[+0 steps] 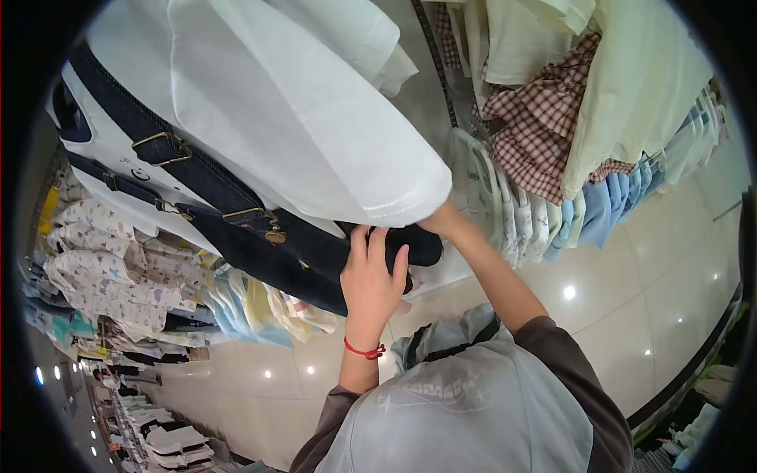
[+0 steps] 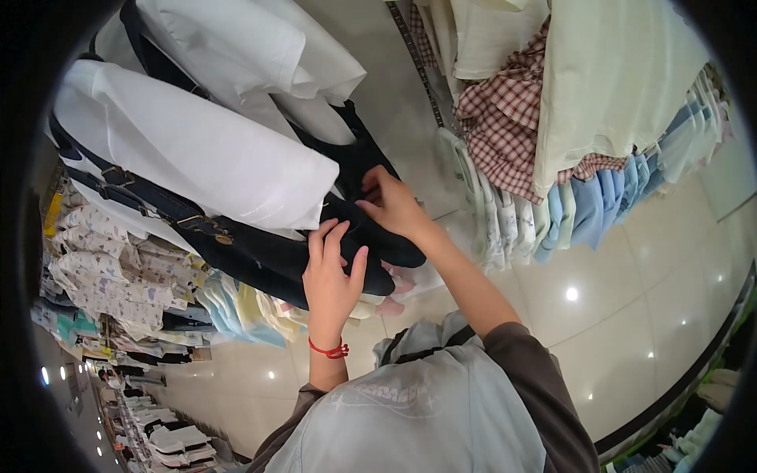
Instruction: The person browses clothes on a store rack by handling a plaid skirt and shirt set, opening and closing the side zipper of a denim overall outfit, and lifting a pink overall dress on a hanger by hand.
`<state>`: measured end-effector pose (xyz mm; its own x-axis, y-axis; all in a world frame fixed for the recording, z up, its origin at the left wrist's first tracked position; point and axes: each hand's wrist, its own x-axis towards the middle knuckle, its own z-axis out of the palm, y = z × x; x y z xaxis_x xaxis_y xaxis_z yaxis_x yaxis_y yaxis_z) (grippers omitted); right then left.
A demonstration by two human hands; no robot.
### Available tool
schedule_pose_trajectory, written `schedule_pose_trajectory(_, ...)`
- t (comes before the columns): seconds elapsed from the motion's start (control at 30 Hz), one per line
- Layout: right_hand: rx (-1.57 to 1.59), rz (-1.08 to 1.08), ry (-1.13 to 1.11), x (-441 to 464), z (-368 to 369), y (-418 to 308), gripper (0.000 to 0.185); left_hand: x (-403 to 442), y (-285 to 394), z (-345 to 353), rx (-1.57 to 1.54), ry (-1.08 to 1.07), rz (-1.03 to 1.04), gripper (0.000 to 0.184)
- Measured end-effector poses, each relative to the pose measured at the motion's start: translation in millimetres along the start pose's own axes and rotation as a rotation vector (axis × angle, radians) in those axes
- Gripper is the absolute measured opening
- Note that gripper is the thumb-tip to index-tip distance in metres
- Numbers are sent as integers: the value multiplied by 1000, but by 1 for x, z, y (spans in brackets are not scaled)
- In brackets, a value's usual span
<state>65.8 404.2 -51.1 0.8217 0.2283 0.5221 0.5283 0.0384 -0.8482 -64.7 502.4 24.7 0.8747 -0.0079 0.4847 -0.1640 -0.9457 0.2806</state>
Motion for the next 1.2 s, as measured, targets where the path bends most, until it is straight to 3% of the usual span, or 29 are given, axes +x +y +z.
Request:
schedule_pose_trajectory(0.33,31,128,103,-17,-2,-3,20,1,8,-5,-159,15,-45,45)
schedule_pose_trajectory(0.47,360,197,44,-45,-25,-18,15,2,16,-4,-254,35,73,44)
schedule_pose_trajectory(0.63,498,181,-32,-69,-50,-50,14,5,24,6,-192,-64,130,41)
schedule_pose_trajectory(0.73,584,205,-46,-78,-63,-64,15,0,25,13,-254,-72,185,22)
schedule_pose_trajectory(0.83,524,204,-55,-89,-72,-71,15,0,30,11,-301,-91,192,13)
schedule_pose_trajectory(1.07,419,197,-33,-105,-85,-90,17,-8,30,6,-337,-119,184,12)
schedule_pose_trajectory(1.2,457,181,-55,-109,-79,-101,18,-15,35,5,-345,-69,334,19)
